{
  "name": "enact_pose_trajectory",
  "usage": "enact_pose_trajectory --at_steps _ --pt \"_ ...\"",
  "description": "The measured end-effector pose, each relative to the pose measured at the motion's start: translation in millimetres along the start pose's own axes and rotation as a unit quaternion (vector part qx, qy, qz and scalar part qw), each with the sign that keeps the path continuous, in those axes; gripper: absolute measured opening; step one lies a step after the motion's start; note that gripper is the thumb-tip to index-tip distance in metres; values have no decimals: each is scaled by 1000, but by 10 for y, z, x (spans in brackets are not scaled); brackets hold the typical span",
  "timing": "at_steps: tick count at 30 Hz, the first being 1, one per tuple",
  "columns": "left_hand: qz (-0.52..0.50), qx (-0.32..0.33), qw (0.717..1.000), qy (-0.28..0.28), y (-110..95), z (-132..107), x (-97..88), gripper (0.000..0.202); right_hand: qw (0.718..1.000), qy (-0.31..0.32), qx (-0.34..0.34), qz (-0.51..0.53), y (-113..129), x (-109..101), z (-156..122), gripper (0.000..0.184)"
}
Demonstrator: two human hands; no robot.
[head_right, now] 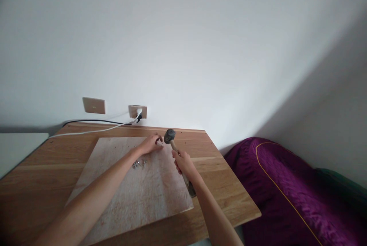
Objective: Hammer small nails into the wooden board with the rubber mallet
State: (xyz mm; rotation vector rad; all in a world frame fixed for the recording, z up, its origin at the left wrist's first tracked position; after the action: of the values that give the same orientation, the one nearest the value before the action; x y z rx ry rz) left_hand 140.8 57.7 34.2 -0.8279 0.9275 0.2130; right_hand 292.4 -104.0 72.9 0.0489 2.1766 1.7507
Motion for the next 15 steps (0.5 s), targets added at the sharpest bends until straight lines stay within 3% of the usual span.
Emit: enact_pose_trajectory --at_steps 3,7,11,15 --pt "-2 11 1000 8 2 16 4 15 999 -23 -13 36 4 -107 -7 38" --pt "-17 33 999 2 -29 32 -11 13 997 -35 -13 63 -51 -200 -15 42" --pt "-16 52 999 -3 -40 47 -2 9 998 -27 1 62 -127 -184 -2 42" --pt "-6 43 999 16 11 63 50 8 998 -23 -7 54 -53 -109 -2 39"
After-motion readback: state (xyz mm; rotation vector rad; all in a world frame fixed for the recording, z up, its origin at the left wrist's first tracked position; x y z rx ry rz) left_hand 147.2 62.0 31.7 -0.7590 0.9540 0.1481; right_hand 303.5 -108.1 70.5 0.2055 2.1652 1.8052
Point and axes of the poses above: each hand's wrist, its own z-axis towards the middle knuckle, its own x-axis out of the palm, y = z × x, the point moved 4 cm from there along z, towards the middle knuckle, and after that the axes turned 12 degrees about z, right-handed, at the moved point
